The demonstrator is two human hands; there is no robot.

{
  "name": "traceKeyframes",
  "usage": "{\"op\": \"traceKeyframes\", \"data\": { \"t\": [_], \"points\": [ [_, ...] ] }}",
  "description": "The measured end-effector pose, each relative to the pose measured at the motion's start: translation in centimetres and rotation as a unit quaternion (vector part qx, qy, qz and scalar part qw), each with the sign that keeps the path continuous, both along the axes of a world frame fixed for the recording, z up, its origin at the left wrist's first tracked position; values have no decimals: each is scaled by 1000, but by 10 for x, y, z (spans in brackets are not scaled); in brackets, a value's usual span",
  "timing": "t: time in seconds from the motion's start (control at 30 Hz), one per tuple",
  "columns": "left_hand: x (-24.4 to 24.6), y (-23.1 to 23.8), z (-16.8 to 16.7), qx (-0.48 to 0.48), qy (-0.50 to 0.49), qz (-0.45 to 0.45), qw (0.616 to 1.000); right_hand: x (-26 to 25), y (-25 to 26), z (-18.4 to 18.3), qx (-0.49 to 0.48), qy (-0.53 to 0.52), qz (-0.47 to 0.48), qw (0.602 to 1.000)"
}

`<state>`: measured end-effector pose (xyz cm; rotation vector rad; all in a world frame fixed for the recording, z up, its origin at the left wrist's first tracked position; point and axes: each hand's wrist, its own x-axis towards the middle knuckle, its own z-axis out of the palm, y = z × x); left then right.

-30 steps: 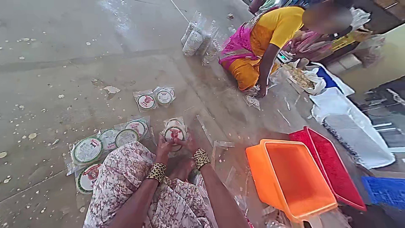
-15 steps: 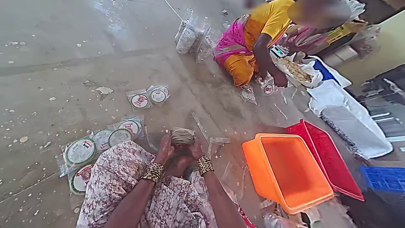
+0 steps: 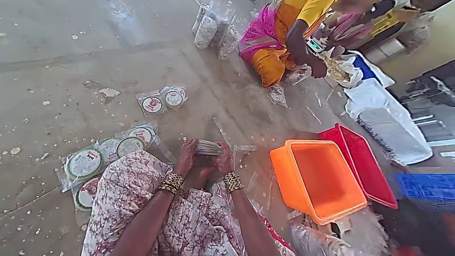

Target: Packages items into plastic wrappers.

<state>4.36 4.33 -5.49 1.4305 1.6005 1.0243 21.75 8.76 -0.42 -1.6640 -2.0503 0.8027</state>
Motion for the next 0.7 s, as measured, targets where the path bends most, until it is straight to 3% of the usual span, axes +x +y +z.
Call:
{"op": "traceKeyframes", "data": {
  "t": [0.1, 0.23, 0.33, 0.43, 0.53, 0.6, 0.7],
  "points": [
    [-5, 5, 12, 10, -3, -20, 1000, 8, 3, 2, 14, 68, -5, 998],
    [3, -2, -6, -51, 39, -99, 993, 17, 0, -9, -115, -89, 8, 989],
    [-3, 6, -13, -22, 0, -103, 994, 11, 4, 7, -169, -95, -3, 981],
    [-5, -6, 23, -47, -149, -79, 985, 23, 3, 33, -161, 14, 5, 987],
    [3, -24, 64, -70, -362, -32, 929, 30, -7, 69, -152, 161, 10, 975],
    [9, -44, 91, -97, -430, -3, 898, 32, -27, 93, -120, 129, 23, 984],
    [15, -74, 122, -134, -411, 12, 902, 26, -69, 134, 25, -40, 132, 990]
  ]
}}
